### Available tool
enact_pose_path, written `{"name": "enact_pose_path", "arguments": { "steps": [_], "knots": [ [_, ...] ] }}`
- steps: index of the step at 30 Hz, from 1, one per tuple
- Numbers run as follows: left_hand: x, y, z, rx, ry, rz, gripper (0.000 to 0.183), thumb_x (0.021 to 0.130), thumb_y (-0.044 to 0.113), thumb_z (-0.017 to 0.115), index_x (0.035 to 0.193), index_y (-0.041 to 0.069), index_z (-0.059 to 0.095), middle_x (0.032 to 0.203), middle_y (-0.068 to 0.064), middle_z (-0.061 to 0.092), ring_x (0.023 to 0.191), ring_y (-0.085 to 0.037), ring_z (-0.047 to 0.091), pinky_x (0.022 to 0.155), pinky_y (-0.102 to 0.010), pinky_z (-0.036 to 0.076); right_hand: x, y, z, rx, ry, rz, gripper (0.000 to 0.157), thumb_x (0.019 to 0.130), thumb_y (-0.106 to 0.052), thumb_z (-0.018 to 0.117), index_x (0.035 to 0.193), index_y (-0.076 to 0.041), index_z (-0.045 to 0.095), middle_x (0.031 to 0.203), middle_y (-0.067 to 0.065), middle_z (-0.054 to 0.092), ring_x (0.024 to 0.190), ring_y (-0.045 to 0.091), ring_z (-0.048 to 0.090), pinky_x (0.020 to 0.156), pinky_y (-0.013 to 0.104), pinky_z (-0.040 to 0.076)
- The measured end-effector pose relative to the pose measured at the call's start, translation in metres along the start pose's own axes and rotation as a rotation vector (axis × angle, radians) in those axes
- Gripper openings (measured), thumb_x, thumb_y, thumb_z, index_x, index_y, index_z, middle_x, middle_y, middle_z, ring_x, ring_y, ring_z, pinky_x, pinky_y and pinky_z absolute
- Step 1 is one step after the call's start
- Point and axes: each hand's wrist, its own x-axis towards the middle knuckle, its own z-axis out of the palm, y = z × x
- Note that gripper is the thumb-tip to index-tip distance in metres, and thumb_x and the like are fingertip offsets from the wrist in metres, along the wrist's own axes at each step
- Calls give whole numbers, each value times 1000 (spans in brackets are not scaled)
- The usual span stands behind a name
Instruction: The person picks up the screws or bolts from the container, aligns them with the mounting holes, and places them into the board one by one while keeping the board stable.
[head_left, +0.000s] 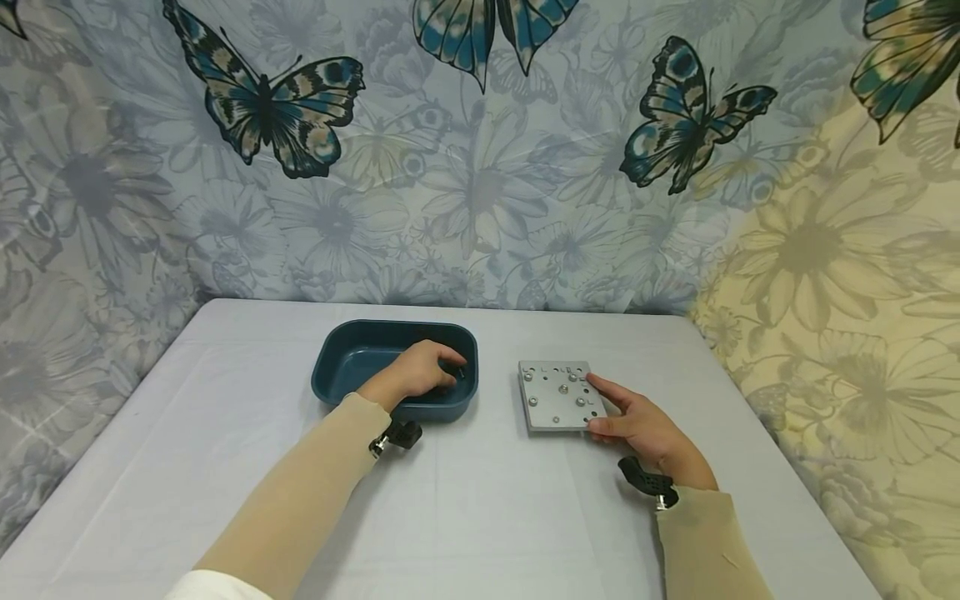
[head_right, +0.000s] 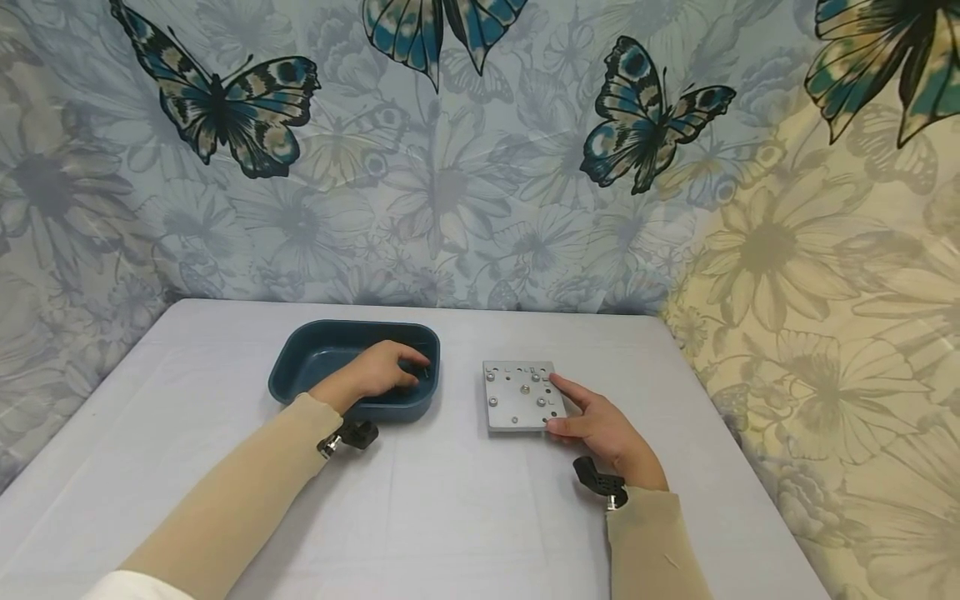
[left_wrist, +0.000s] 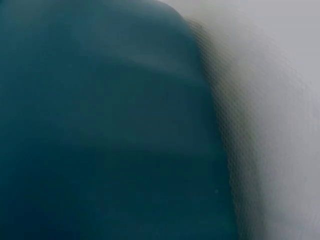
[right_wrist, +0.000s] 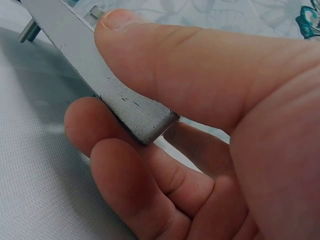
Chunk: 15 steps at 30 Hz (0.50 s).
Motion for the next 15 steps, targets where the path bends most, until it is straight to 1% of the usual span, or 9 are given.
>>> {"name": "enact_pose_path", "arguments": {
  "steps": [3,7,9,11,15],
  "knots": [
    [1,0,0,46,-6,17,40,86,8,77,125,13,72,126,-2,66,104,-18,59,96,-38,47,0,-1,1,2,3,4,92,82,-13,84,158,-18,33,156,13,33,104,19,58,72,29,55],
    [2,0,1,143,-14,40,37,87,11,77,124,14,72,126,-2,66,116,-20,57,102,-39,44,0,-1,2,9,5,11,92,82,-12,84,158,-18,33,155,14,33,104,20,59,73,29,55],
    [3,-1,2,176,-22,55,36,88,12,77,123,15,73,125,-2,66,118,-21,56,103,-40,43,0,-1,2,12,6,13,92,81,-12,84,158,-18,33,155,14,33,104,20,59,73,29,55],
    [4,-1,3,183,-35,67,35,88,11,77,123,14,73,125,-3,66,118,-22,56,103,-41,43,0,-2,2,8,6,14,92,81,-12,84,158,-18,33,155,13,33,104,20,58,73,29,55],
    [6,-2,5,213,-48,106,33,88,11,77,122,13,73,125,-4,65,124,-25,54,106,-42,40,0,-2,2,3,9,13,92,81,-13,84,158,-17,33,156,13,32,104,20,58,73,28,55]
  ]
}}
